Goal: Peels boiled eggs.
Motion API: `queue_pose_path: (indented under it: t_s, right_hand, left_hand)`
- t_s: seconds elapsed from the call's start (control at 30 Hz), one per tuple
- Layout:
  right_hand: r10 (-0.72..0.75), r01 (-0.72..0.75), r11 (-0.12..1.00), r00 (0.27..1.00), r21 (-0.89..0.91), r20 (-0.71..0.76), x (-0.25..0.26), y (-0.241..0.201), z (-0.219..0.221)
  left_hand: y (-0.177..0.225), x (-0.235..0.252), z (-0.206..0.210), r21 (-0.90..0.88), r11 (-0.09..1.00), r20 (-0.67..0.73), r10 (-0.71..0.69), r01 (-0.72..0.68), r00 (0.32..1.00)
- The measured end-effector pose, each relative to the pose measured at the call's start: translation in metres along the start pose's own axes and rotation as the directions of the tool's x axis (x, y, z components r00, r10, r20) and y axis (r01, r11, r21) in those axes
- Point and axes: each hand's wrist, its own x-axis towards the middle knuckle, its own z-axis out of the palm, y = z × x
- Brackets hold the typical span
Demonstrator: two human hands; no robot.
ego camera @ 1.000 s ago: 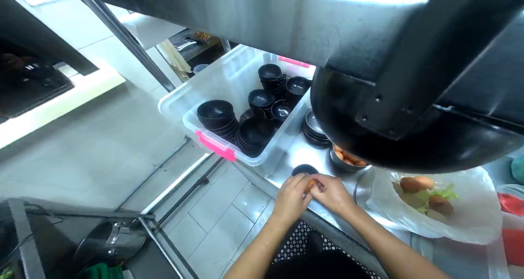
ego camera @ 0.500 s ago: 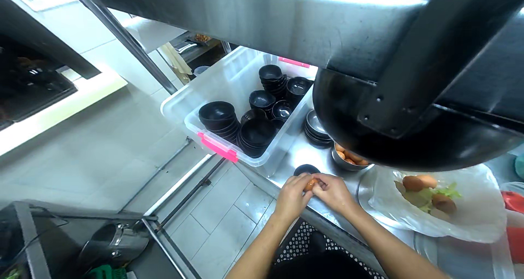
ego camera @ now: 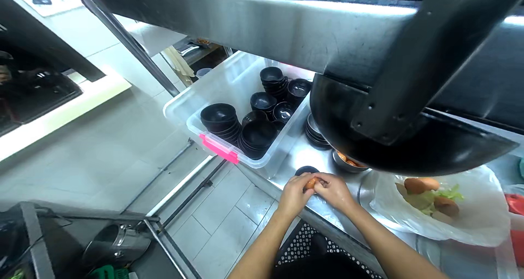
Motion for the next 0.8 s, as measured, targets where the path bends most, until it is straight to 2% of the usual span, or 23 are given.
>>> queue_pose_path:
  t_s: [0.47,0.6,0.8]
  right_hand:
    - [-0.005,0.005,1.0,1.0,0.027,-0.01,0.009,0.003,0.003]
    - [0.053,-0.054,0.995,0.999,0.083,0.009,0.011,0.001,-0.002]
    - [0.192,-0.207,0.962,0.976,0.178,0.099,0.017,0.001,-0.007]
  left_hand:
    - [-0.006,0.002,0.001,-0.048,0.999,-0.046,-0.013,0.011,0.999]
    - [-0.011,0.003,0.0,-0.09,0.996,-0.071,-0.037,0.03,0.997]
    - [-0.014,0.008,-0.002,-0.157,0.985,-0.03,-0.071,0.066,0.997]
